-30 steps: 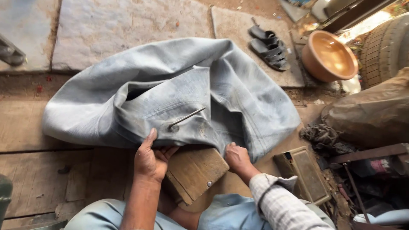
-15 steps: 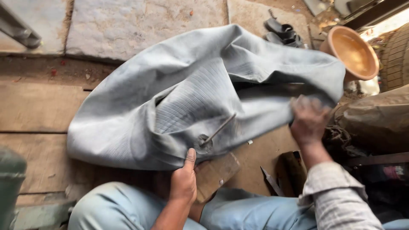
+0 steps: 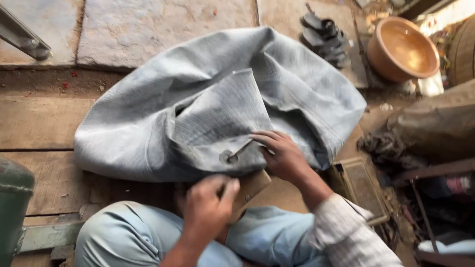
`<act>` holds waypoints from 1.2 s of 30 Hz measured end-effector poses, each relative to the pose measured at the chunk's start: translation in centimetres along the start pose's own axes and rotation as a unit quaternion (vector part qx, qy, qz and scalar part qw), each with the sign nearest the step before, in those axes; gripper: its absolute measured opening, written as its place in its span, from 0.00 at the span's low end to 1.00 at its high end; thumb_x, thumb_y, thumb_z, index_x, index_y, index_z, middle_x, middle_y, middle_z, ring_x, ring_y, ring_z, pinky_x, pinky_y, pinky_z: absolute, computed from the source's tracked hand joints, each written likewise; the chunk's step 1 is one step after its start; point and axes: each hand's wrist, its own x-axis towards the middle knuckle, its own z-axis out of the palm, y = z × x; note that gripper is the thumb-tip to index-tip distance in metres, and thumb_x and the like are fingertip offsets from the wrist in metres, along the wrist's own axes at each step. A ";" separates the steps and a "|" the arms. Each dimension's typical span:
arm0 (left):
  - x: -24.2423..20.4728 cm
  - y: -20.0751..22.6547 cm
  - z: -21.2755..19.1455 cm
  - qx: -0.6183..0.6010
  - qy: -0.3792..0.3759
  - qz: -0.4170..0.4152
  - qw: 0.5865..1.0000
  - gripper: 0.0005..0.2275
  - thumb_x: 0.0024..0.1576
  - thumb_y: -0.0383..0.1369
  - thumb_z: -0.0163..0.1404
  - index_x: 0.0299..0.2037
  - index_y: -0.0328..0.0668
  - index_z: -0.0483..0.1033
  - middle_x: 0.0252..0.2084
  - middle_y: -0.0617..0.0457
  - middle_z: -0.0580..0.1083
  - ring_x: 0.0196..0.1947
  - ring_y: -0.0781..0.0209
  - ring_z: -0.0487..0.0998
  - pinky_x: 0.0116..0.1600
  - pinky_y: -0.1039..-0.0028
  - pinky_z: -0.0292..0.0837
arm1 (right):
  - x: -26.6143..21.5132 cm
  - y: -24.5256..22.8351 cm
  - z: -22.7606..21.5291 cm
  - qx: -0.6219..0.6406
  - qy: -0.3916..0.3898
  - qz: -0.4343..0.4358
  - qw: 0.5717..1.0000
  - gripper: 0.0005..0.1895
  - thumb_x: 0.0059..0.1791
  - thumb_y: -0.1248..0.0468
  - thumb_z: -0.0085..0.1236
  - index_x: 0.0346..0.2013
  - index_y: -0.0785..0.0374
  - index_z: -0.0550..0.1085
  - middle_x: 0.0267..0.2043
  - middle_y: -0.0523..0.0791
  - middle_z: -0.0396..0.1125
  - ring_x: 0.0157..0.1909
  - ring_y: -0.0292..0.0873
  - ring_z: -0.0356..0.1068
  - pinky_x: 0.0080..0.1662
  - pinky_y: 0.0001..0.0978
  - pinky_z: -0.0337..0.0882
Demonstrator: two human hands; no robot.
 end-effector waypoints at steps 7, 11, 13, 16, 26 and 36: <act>7.9 0.4 -1.5 0.454 0.000 0.300 0.839 0.30 0.53 0.49 0.53 0.68 0.55 0.68 0.73 0.52 0.62 0.74 0.48 0.54 0.70 0.47 0.44 | 2.4 -1.5 2.1 -0.085 -0.106 -0.073 0.988 0.17 0.47 0.57 0.60 0.50 0.55 0.78 0.54 0.44 0.72 0.60 0.47 0.66 0.66 0.51 0.56; 8.5 -4.0 -1.0 0.451 -0.052 0.183 0.872 0.32 0.58 0.58 0.43 0.73 0.70 0.54 0.79 0.65 0.47 0.77 0.58 0.37 0.76 0.51 0.24 | 1.9 -3.3 1.6 -0.135 -0.154 -0.039 0.978 0.11 0.51 0.53 0.59 0.38 0.57 0.75 0.41 0.47 0.70 0.47 0.50 0.70 0.50 0.47 0.68; 8.4 -4.0 -1.0 0.449 -0.035 0.177 0.875 0.31 0.58 0.58 0.42 0.72 0.70 0.53 0.78 0.66 0.45 0.77 0.59 0.35 0.76 0.51 0.22 | 1.2 -3.6 1.9 -0.135 -0.146 -0.070 0.978 0.12 0.52 0.54 0.58 0.36 0.60 0.73 0.38 0.48 0.70 0.41 0.52 0.72 0.44 0.48 0.70; 8.7 -3.3 -1.4 0.444 -0.062 0.157 0.880 0.33 0.56 0.59 0.42 0.72 0.70 0.53 0.78 0.66 0.44 0.78 0.58 0.34 0.77 0.54 0.21 | -0.3 -3.6 3.2 -0.168 -0.154 -0.030 0.973 0.10 0.53 0.57 0.54 0.34 0.60 0.71 0.31 0.50 0.71 0.33 0.54 0.73 0.36 0.49 0.71; 9.6 -3.5 -1.3 0.475 -0.079 0.138 0.865 0.31 0.55 0.62 0.41 0.71 0.81 0.54 0.80 0.61 0.36 0.78 0.56 0.27 0.76 0.55 0.16 | -7.1 -3.1 13.0 0.374 -0.030 0.409 0.832 0.16 0.56 0.51 0.53 0.34 0.61 0.74 0.20 0.41 0.62 0.20 0.37 0.58 0.24 0.34 0.58; 10.8 -4.1 -1.2 0.509 -0.082 0.178 0.838 0.33 0.55 0.65 0.37 0.72 0.79 0.53 0.79 0.53 0.35 0.78 0.50 0.28 0.75 0.48 0.18 | -6.6 -8.3 14.0 0.613 0.088 0.468 0.630 0.16 0.58 0.51 0.44 0.36 0.59 0.68 0.17 0.40 0.58 0.13 0.35 0.52 0.18 0.29 0.56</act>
